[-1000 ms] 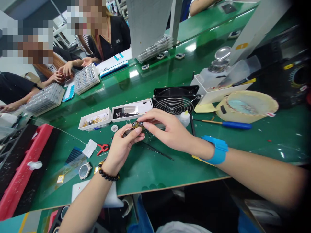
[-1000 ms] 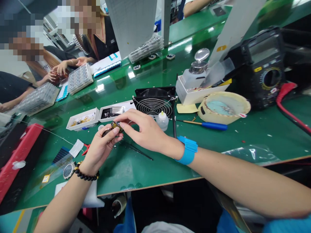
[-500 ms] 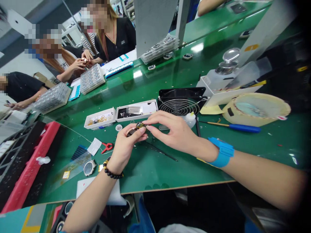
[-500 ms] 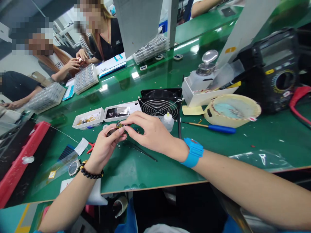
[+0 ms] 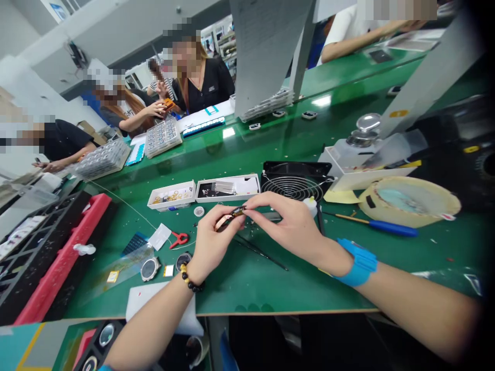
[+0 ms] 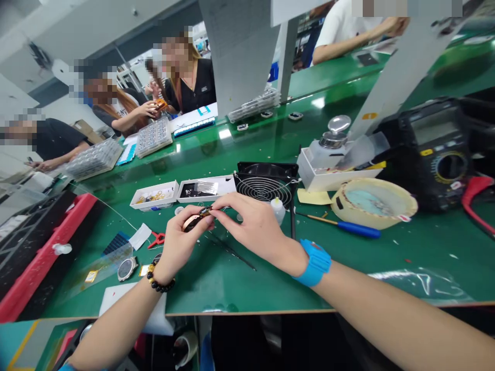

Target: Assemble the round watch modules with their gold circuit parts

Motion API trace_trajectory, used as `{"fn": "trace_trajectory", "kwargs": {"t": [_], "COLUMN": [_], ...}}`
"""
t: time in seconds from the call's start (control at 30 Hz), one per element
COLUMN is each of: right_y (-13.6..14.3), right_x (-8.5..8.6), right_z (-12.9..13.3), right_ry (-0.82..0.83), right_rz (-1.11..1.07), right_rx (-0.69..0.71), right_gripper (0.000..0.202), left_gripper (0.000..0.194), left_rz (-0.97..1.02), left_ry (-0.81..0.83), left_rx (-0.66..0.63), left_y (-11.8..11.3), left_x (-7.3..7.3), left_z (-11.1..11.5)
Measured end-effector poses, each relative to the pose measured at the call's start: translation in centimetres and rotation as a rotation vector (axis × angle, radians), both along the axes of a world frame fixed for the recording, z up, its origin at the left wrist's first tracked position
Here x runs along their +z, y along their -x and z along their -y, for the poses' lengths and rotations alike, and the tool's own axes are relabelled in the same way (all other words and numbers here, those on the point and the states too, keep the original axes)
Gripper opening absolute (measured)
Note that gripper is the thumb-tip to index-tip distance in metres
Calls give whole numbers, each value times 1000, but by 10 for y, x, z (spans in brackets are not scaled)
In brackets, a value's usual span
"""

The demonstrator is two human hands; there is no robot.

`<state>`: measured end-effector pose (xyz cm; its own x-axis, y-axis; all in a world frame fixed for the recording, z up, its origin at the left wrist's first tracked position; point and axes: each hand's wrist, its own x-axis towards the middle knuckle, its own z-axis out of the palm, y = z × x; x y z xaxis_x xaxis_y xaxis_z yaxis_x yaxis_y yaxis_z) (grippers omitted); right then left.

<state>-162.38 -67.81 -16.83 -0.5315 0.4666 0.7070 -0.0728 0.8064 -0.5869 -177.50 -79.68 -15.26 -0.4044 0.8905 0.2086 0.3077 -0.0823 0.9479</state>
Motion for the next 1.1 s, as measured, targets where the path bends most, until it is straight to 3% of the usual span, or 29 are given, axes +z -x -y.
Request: {"fn": "trace_trajectory", "kwargs": {"t": [0.43, 0.67, 0.93, 1.1], "right_y": [5, 4, 0, -5], "right_x": [-1, -5, -1, 4], "right_z": [6, 4, 4, 6], "right_ry": [155, 94, 50, 112], "right_rz": [10, 14, -50, -30], "right_rx": [4, 1, 21, 58], "right_gripper": [9, 7, 7, 10], "left_gripper": [19, 22, 19, 31], "left_rz": [61, 96, -38, -51], "left_ry": [0, -1, -49, -3], "left_rx": [7, -10, 25, 80], "left_y": [4, 3, -1, -7], "left_x": [-6, -6, 1, 0], "left_z": [2, 0, 2, 2]}}
